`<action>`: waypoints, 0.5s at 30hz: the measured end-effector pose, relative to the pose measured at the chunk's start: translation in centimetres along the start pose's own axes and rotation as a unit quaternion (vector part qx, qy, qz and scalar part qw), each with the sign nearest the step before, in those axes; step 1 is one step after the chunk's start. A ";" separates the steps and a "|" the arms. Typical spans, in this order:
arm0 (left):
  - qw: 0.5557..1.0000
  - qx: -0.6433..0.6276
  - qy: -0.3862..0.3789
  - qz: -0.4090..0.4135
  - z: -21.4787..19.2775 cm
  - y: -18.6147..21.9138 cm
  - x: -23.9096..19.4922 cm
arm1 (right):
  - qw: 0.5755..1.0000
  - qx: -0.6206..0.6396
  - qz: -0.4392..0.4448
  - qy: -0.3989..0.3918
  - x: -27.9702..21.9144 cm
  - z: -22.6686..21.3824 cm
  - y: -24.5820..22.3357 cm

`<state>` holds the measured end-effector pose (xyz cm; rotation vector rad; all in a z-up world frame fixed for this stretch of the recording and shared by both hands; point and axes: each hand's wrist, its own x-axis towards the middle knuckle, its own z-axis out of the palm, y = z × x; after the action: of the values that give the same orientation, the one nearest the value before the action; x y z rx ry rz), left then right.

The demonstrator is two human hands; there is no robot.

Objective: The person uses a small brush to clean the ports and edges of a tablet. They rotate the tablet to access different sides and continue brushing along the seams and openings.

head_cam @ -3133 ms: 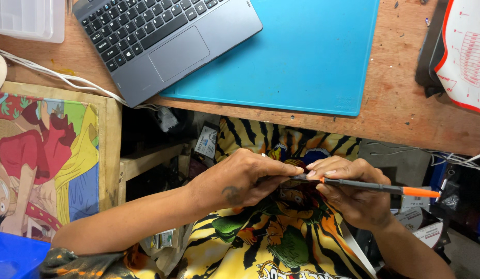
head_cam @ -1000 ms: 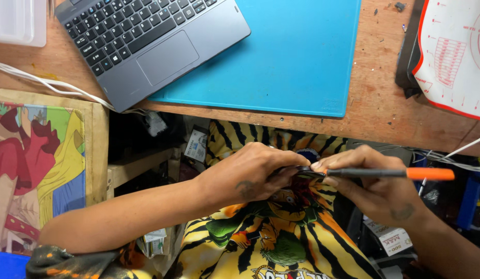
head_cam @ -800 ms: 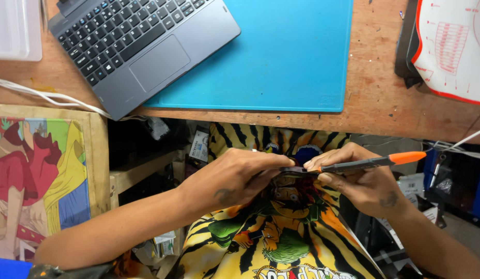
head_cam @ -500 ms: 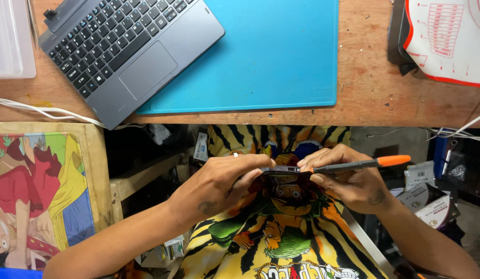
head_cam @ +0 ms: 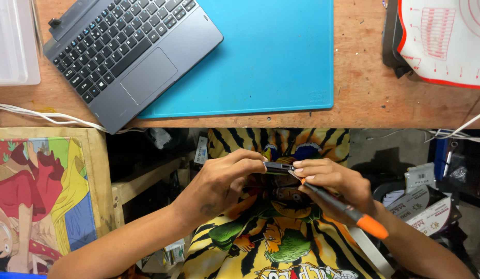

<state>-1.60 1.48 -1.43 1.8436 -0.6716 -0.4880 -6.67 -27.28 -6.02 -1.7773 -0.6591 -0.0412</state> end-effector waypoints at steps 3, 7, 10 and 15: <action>1.000 -0.011 0.019 0.017 0.3 0.0 0.1 | 0.991 0.091 0.078 0.052 0.5 -1.0 -0.5; 0.999 -0.006 0.034 0.024 0.3 -0.2 0.5 | 0.964 -0.003 0.267 0.011 2.1 -5.3 -1.5; 0.999 -0.018 0.038 0.007 0.4 -0.4 0.9 | 0.896 -0.148 0.412 -0.075 4.9 -8.0 -1.3; 0.999 -0.019 0.042 0.005 0.6 -0.6 1.5 | 0.839 -0.331 0.413 -0.127 11.4 -11.0 0.7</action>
<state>-0.67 0.27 -2.19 1.8130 -0.6105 -0.4115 6.56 -32.60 0.92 -2.6455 0.0255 0.6374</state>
